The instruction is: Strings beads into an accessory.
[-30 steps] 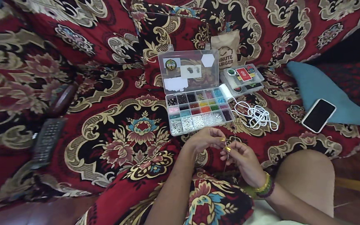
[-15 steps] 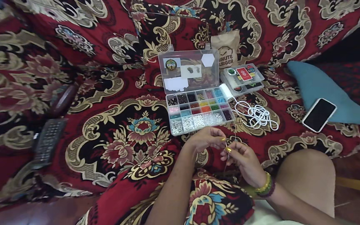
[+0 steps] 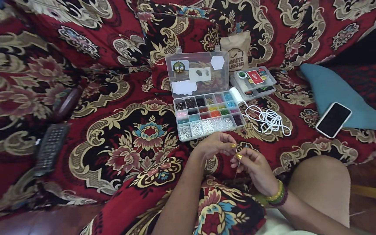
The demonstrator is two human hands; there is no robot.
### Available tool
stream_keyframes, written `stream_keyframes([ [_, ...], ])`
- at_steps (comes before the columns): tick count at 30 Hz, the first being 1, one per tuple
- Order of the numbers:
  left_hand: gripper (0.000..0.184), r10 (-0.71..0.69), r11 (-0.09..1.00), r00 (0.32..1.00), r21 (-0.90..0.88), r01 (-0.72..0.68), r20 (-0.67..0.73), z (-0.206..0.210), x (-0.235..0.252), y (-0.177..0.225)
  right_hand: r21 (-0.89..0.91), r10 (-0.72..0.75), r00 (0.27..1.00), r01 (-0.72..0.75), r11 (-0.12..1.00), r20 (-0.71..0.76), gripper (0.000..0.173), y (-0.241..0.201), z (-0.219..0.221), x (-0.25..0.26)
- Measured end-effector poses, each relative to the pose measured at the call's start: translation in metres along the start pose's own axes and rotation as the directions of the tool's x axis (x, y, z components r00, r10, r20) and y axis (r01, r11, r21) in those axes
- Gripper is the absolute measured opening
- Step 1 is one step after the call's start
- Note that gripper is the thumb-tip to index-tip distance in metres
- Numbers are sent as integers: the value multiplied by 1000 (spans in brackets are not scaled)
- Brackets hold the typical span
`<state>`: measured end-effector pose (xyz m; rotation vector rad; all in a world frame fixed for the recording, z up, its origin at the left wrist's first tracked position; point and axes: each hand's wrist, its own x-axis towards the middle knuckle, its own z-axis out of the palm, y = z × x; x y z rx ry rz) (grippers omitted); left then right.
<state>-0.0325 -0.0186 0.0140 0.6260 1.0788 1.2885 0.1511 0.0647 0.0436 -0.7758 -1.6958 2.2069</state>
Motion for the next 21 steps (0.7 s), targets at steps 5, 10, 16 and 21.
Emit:
stream_keyframes([
  [5,13,-12,1000,1000,9,12,-8,0,0,1,4,1,1000,-1,1000,0,12,1,0,0],
  [10,12,-14,999,1000,41,14,7,0,-1,2,5,6,1000,-6,1000,-1,12,1,1,0],
  [16,11,20,993,998,113,-27,56,-3,0,0,-5,12,1000,-13,1000,-17,13,-1,1,0],
  [21,10,49,987,996,147,-60,78,-1,-1,1,-13,24,999,-25,1000,-27,12,-2,2,-1],
])
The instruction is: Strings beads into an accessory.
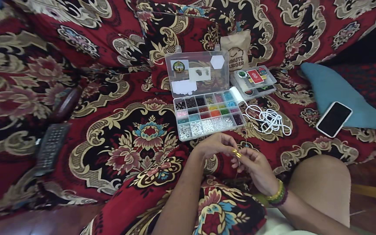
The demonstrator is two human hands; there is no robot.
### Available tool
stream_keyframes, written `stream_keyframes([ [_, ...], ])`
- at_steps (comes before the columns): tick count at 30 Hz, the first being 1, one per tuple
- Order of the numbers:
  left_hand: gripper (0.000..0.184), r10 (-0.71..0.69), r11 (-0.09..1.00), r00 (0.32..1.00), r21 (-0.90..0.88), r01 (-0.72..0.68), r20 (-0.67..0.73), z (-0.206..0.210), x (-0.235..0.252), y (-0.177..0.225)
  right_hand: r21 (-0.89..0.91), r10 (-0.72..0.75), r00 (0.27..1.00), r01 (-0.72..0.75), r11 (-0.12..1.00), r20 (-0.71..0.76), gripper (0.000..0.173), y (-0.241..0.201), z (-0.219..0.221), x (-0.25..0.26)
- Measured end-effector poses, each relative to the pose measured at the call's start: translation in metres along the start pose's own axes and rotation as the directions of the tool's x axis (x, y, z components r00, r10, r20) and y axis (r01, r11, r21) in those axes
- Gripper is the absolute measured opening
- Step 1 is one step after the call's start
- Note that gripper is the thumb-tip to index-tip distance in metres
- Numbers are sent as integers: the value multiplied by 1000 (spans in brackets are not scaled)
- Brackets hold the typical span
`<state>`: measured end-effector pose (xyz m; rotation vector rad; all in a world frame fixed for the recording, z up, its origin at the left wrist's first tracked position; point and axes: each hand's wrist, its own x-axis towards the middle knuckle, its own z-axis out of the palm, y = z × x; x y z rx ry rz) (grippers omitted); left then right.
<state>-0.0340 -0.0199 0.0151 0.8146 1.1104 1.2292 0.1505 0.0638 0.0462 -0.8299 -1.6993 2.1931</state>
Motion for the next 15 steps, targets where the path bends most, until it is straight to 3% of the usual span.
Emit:
stream_keyframes([
  [9,7,131,991,991,7,-131,-2,-4,-1,0,34,6,1000,-5,999,-13,18,2,0,2],
  [15,7,127,992,992,5,-127,-23,-4,0,-1,43,7,1000,-6,999,-3,16,2,-1,2],
])
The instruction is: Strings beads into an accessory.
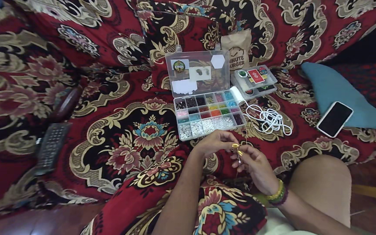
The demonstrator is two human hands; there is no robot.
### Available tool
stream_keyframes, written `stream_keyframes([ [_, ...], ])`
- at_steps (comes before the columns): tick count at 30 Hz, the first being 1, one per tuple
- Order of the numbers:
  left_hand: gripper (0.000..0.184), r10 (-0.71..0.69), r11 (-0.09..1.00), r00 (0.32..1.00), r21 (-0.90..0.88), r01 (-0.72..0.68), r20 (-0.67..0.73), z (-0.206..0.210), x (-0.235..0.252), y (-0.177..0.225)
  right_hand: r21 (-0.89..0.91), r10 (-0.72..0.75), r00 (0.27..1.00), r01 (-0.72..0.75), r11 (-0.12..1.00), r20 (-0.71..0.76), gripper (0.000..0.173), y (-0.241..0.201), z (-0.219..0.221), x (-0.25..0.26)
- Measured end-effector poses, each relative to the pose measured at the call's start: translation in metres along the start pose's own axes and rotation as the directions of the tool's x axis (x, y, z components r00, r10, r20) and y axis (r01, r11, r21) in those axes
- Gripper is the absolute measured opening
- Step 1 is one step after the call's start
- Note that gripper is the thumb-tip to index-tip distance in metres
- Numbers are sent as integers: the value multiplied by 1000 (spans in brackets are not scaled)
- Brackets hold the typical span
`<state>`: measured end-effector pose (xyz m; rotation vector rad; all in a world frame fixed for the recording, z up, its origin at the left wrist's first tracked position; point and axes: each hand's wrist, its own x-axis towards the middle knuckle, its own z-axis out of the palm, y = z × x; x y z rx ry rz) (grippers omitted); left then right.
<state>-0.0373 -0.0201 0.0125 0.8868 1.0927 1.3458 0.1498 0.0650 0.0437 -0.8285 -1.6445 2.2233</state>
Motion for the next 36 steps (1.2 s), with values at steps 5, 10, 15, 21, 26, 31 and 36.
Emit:
stream_keyframes([
  [5,10,-33,974,987,216,67,-158,-1,-8,19,-35,3,1000,-3,999,1,15,-1,1,-1],
  [10,23,14,641,762,591,490,-647,-22,-31,43,-38,25,1000,-26,999,-5,15,-1,2,-1],
  [15,30,-61,406,617,545,734,-785,-18,-34,51,-34,31,999,-31,999,22,14,-2,4,-2],
  [21,37,-149,302,623,564,768,-768,-17,-24,46,-47,19,1000,-18,999,16,15,-3,2,-2],
  [26,35,-155,293,638,582,758,-754,-17,-24,44,-48,28,1000,-27,998,15,15,-4,3,-2],
  [31,26,-143,355,661,586,729,-736,-21,-26,41,-82,14,1000,-13,997,9,15,-4,2,0],
  [36,22,-110,432,662,565,703,-741,-20,-28,42,-138,-26,1000,24,990,-17,16,-4,-1,2],
])
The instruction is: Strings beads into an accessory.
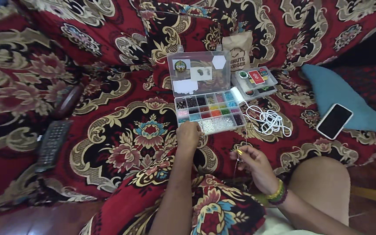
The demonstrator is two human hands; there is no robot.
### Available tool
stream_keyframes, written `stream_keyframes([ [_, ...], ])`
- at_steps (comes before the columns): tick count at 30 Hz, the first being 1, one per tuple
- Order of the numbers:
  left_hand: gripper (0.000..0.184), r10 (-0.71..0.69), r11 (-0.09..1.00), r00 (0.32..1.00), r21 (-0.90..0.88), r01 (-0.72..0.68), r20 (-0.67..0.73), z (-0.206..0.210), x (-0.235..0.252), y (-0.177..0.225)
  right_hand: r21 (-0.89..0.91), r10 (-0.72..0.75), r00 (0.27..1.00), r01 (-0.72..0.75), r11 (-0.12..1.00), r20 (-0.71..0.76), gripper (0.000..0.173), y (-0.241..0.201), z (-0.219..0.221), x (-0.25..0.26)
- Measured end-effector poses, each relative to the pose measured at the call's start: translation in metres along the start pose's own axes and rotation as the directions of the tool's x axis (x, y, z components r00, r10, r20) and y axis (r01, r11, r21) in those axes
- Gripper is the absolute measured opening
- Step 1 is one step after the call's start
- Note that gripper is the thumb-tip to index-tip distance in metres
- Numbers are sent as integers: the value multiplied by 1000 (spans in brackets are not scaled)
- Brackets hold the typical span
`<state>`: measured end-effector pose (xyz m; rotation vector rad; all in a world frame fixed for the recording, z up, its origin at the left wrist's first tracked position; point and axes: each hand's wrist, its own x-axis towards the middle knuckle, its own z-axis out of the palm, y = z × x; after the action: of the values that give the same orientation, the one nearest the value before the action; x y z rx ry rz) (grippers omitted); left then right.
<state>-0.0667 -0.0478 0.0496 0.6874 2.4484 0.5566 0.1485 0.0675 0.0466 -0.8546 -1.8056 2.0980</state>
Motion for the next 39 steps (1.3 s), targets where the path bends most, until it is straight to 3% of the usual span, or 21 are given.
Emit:
stream_keyframes([
  [3,21,165,941,985,-293,-170,-42,4,-1,0,-28,-24,999,22,999,-49,17,1,-1,1],
  [5,15,284,776,958,-594,-212,30,15,1,3,-1,-30,998,30,1000,-59,15,0,-1,1],
  [8,8,414,498,890,-866,-48,189,33,1,9,54,-31,999,33,998,-42,15,1,-1,0],
  [11,13,494,385,819,-918,95,291,45,3,12,72,-40,999,42,997,-24,15,3,-2,1],
  [15,15,543,380,757,-910,165,363,55,4,15,80,-36,999,37,996,-20,15,3,-2,0],
  [21,20,566,410,719,-894,180,404,58,2,20,102,-37,999,39,994,-19,12,2,-1,-1],
  [39,15,644,446,660,-891,88,387,56,4,16,109,-42,998,38,993,36,14,3,0,-5],
])
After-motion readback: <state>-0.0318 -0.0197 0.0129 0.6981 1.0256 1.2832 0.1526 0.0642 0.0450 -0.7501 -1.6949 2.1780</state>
